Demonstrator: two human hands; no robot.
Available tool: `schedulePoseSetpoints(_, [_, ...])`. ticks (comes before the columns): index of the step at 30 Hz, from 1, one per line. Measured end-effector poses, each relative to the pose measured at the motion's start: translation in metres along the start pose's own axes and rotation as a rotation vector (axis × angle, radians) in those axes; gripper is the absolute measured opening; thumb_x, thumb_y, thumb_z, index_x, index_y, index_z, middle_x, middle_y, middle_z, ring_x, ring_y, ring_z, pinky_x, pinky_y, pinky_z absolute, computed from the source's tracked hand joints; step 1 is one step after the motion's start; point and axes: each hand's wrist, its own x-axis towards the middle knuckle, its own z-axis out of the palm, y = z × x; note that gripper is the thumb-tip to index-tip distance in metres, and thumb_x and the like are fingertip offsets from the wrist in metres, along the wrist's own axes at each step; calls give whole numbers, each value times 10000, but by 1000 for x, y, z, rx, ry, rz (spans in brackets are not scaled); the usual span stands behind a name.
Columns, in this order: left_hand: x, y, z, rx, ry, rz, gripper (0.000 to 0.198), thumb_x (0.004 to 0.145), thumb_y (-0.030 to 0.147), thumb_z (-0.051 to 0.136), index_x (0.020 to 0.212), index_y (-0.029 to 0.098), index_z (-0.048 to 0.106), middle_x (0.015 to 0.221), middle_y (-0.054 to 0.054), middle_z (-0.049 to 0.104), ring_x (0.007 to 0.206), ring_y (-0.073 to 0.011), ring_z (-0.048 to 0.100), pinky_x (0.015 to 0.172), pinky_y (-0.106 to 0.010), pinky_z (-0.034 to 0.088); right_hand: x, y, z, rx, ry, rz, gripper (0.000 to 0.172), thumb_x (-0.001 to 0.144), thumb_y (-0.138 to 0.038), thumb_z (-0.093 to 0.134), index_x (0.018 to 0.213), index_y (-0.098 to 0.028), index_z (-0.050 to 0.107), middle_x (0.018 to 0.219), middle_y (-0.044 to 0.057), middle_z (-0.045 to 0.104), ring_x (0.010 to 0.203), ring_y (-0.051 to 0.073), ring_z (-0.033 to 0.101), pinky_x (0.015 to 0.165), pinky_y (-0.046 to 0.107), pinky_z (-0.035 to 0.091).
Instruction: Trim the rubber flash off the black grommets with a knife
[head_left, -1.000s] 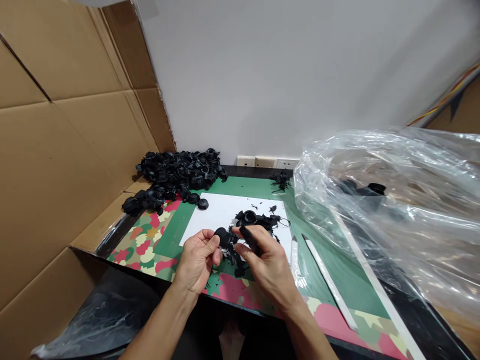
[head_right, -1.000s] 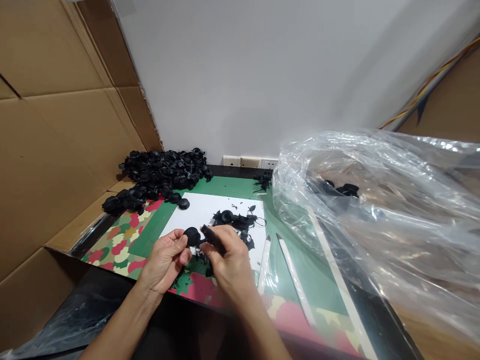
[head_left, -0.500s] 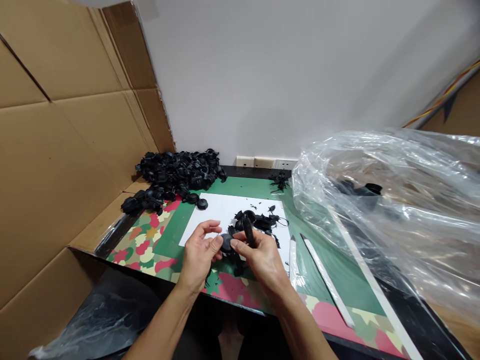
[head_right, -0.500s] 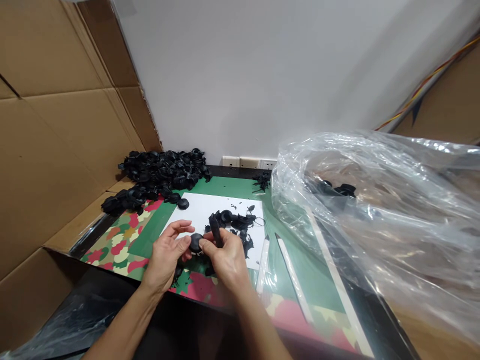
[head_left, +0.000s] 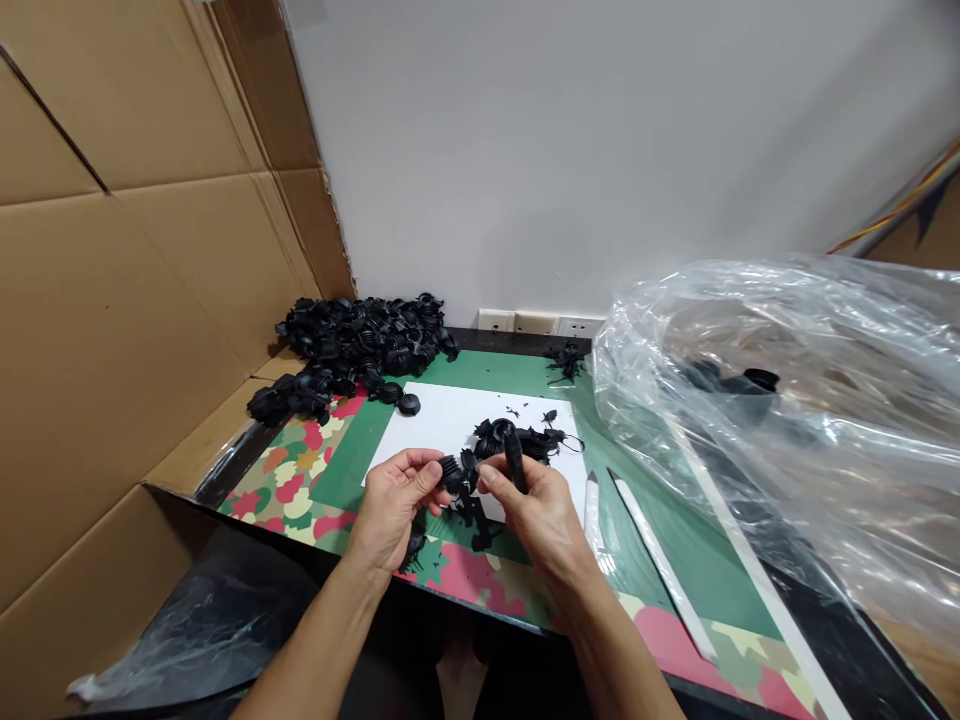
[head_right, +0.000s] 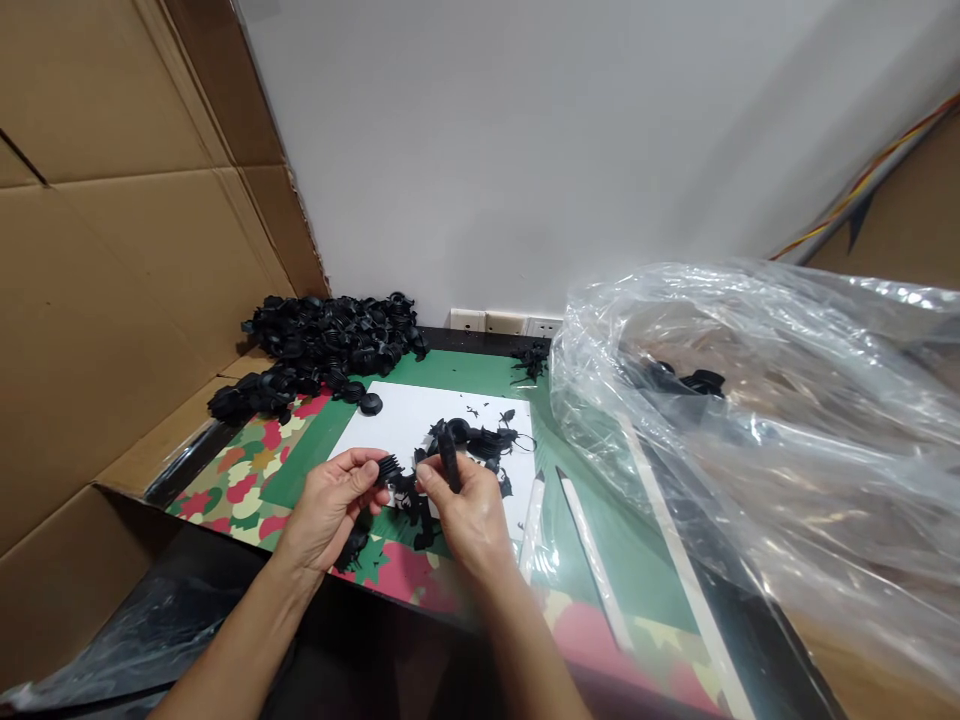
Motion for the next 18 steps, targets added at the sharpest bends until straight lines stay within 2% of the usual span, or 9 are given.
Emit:
schedulePoseSetpoints(3, [-1,-1,1,-26,13,8,409,515,333,871,777,106,654,545,-3,639,476,-111,607,457,-187,459,-4,-1,3,-65,-73,14,316,714,-456,656,628,-153,627,586,15,592,530,134,470,485,252,352])
schedulePoseSetpoints(7, [-2,-1,1,-17,-28,16,412,531,315,867,795,112,624,600,-5,654,497,-110,620,507,-201,493,-7,-1,10,-18,-108,8,287,715,-427,666,691,-143,638,657,24,621,627,162,528,588,274,405])
schedulePoseSetpoints(9, [-3,-2,2,-9,-37,38,403,548,316,858,799,128,605,643,3,654,497,-110,622,503,-209,502,-8,0,13,19,-94,16,269,703,-413,676,709,-148,631,651,5,596,588,137,490,544,251,371])
schedulePoseSetpoints(12, [-3,-4,3,31,-32,105,361,593,335,830,788,159,582,667,20,638,501,-127,636,471,-219,502,-8,2,15,89,-95,46,265,683,-417,682,684,-165,599,545,-44,490,470,89,365,446,226,268])
schedulePoseSetpoints(16, [-3,-7,1,147,-30,210,267,654,349,787,742,157,623,591,30,606,483,-121,624,440,-197,467,-6,4,16,189,-140,114,313,683,-452,687,626,-172,560,419,-94,326,383,57,222,389,221,155])
schedulePoseSetpoints(18, [-2,-7,-1,190,-21,238,234,667,341,775,743,156,653,651,2,651,497,-119,622,442,-197,461,-6,5,16,238,-162,152,350,687,-479,687,601,-171,544,394,-104,290,363,47,193,377,217,121])
